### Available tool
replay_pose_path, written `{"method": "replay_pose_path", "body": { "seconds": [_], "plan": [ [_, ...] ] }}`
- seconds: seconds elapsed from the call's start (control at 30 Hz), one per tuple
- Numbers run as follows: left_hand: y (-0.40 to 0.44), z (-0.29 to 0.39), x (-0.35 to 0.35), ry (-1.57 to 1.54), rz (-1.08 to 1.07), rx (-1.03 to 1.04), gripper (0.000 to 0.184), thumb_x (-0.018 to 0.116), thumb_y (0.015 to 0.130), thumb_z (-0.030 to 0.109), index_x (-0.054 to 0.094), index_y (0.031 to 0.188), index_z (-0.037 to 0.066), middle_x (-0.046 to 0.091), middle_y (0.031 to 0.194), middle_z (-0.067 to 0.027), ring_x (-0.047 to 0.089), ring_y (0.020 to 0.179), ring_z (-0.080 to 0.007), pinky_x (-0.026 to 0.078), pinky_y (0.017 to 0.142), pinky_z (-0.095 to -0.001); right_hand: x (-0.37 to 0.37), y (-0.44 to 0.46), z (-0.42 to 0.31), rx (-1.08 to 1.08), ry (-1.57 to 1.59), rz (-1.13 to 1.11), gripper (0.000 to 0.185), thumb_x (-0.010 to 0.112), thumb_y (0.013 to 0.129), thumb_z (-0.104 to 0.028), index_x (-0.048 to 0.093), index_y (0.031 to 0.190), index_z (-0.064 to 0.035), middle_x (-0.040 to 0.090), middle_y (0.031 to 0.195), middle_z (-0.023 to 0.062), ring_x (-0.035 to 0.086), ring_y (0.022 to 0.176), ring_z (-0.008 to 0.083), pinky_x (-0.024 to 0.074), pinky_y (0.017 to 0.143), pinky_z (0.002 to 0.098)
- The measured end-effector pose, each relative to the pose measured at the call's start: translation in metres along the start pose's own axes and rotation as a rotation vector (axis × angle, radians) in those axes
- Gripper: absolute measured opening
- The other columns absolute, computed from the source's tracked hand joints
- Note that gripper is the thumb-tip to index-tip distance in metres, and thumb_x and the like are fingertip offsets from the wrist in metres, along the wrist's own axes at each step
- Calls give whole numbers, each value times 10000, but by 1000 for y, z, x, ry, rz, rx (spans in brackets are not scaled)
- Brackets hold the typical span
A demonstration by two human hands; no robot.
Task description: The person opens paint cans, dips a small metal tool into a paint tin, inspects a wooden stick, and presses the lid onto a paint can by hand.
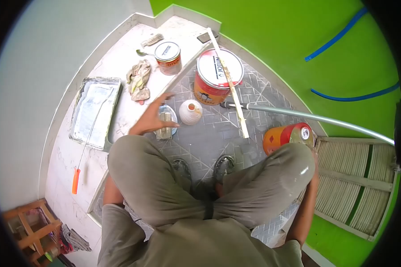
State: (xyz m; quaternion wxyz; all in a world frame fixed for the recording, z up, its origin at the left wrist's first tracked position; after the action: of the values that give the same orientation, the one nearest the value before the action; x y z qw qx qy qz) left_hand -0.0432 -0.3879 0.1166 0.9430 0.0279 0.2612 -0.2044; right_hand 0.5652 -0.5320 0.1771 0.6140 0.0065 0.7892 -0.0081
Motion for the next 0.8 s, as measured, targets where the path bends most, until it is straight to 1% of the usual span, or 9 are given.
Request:
{"method": "replay_pose_path", "body": {
  "seconds": [0.17, 0.2, 0.3, 0.43, 0.5, 0.57, 0.63, 0.73, 0.8],
  "plan": [
    [13, -34, 46, 75, 40, 91, 1158, 1001, 590, 261, 399, 1561, 69, 514, 1511, -230, 499, 1409, -391, 396, 1198, -455, 16, -17, 43, -299, -262, 180, 461, 692, 919, -266, 606, 1312, -42, 617, 1272, 267, 575, 1193, 452, 467, 1016, 522],
    [16, -42, 51, 68, 48, 76, 1167, 1004, 579, 259, 399, 1557, 60, 513, 1509, -235, 498, 1408, -397, 397, 1197, -454, 14, -10, 25, -193, -148, 246, 388, 748, 864, -248, 657, 1170, -27, 650, 1172, 259, 609, 1115, 440, 486, 946, 529],
    [21, -55, 71, 47, 86, 46, 1142, 1009, 573, 215, 414, 1533, 47, 531, 1488, -202, 508, 1400, -353, 401, 1182, -434, 14, 22, 49, -11, -77, -159, 310, 790, 812, -250, 667, 982, -21, 674, 997, 227, 639, 967, 425, 499, 843, 533],
    [23, -64, 89, 7, 156, 33, 1088, 1004, 574, 169, 439, 1494, 40, 581, 1431, -184, 555, 1355, -328, 428, 1152, -423, 6, 45, 50, 32, -51, -321, 277, 778, 819, -295, 667, 864, -45, 651, 774, 174, 645, 789, 399, 502, 764, 512],
    [27, -62, 91, -48, 140, -26, 1124, 998, 551, 218, 438, 1507, 36, 540, 1486, -223, 535, 1377, -387, 431, 1173, -444, -5, 57, 35, 55, -102, -494, 332, 771, 853, -328, 681, 898, -12, 705, 905, 212, 680, 908, 406, 510, 805, 518],
    [25, -68, 101, 39, 241, 30, 1083, 993, 557, 207, 459, 1484, 37, 569, 1452, -214, 560, 1349, -381, 446, 1159, -443, 8, 55, 60, -75, -192, -474, 463, 765, 888, -381, 645, 1132, -6, 656, 1142, 256, 639, 1065, 429, 507, 916, 515],
    [24, -62, 109, 13, 329, 69, 1022, 981, 567, 186, 487, 1449, 33, 627, 1366, -197, 613, 1275, -356, 480, 1113, -434, 5, 61, 53, -60, -204, -544, 463, 763, 890, -365, 651, 1173, -16, 648, 1119, 246, 637, 1064, 423, 509, 917, 516],
    [24, -66, 117, 28, 436, 97, 969, 975, 575, 183, 520, 1415, 23, 665, 1299, -177, 670, 1192, -295, 525, 1053, -411, -3, 61, 35, -41, -78, -457, 323, 783, 879, -259, 692, 1039, 6, 718, 889, 211, 708, 842, 379, 554, 768, 472],
    [15, -69, 125, 80, 398, 102, 962, 964, 595, 227, 517, 1420, 14, 642, 1338, -193, 633, 1241, -343, 498, 1082, -445, -7, 57, 31, -39, -43, -423, 313, 771, 895, -257, 693, 1044, 7, 728, 920, 208, 708, 875, 382, 549, 791, 475]
  ]
}}
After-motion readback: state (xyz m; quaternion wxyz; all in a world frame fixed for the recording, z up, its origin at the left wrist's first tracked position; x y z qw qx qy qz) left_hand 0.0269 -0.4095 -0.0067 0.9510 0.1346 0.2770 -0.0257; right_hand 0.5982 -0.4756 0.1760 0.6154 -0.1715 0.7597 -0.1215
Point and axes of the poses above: each hand's wrist, its own y-axis towards the middle knuckle, its own x-axis out of the palm, z = x × y, the point moved 2 cm from there along y, towards the middle knuckle
